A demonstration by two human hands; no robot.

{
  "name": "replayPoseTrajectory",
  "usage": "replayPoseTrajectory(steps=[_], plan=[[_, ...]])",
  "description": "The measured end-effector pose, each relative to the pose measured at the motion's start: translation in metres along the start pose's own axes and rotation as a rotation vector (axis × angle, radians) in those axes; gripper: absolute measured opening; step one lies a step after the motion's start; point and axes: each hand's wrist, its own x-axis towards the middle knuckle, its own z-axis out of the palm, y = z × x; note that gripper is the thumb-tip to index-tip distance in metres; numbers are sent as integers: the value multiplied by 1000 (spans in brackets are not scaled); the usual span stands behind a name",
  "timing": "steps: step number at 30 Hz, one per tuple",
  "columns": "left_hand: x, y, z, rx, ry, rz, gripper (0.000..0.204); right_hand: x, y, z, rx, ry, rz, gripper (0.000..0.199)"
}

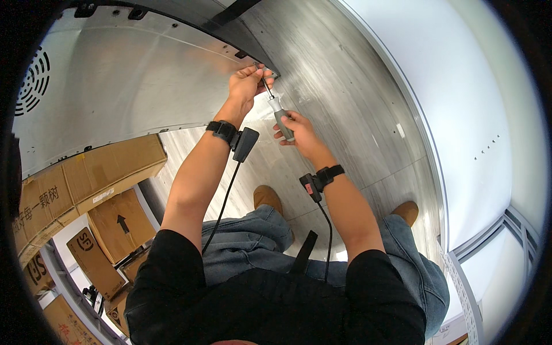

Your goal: The person uses a screwdriver to remove screws from the back panel of a black electronic device, then lifts the panel off. They continue to remove additional screws from the device's chassis.

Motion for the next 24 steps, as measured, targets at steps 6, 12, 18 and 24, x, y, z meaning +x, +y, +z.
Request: replayPoseTrajectory(steps=[6, 12, 18, 24], plan=[[-2, 0, 2, 106, 26, 39, 19, 13, 19, 15, -208, 408, -241, 34], [-1, -3, 8, 186, 134, 50, 12, 11, 21, 16, -288, 381, -238, 39], [4, -2, -1, 131, 39, 26, 9, -5, 6, 3, 58, 45, -69, 33], [-4, 3, 5, 43, 41, 18, 11, -8, 0, -1, 57, 51, -88, 31]])
